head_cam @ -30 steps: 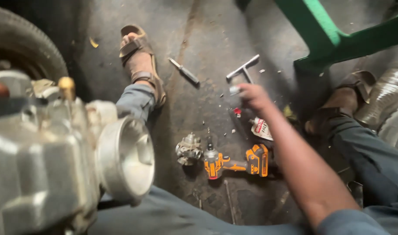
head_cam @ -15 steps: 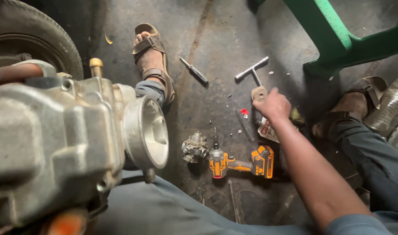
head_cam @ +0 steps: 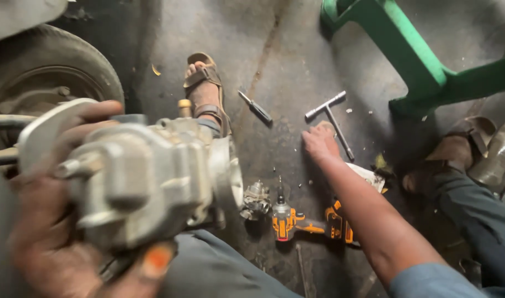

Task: Disassembling and inspecting a motorcycle carburetor in a repair shop.

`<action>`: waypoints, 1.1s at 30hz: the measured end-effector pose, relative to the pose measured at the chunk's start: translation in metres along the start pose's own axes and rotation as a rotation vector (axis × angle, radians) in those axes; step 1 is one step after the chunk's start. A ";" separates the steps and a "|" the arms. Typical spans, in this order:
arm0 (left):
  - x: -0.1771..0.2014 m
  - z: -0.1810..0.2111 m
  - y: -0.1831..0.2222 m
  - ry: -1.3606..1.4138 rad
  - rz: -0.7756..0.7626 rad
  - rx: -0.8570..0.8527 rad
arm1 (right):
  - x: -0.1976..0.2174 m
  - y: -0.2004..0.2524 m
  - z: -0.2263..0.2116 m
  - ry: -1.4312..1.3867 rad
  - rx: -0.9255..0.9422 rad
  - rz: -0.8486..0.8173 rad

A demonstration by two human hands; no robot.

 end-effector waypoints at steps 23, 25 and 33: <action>-0.044 0.056 0.011 0.009 0.065 -0.368 | 0.423 0.116 -0.067 -0.747 -0.451 -0.478; -0.059 0.062 0.013 0.080 -0.007 -0.297 | 0.418 0.159 -0.060 -0.858 -0.674 -0.508; -0.120 0.083 -0.008 0.187 -0.215 -0.066 | 0.460 0.181 -0.084 -1.526 -0.324 -0.158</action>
Point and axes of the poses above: each hand's wrist, its own y-axis away from the middle knuckle, its own x-axis out of the back of the hand, z = x × y, the point moved 9 cm from there along -y, towards the middle knuckle, and after that the axes turned 4 degrees about -x, right-handed, at the moved point
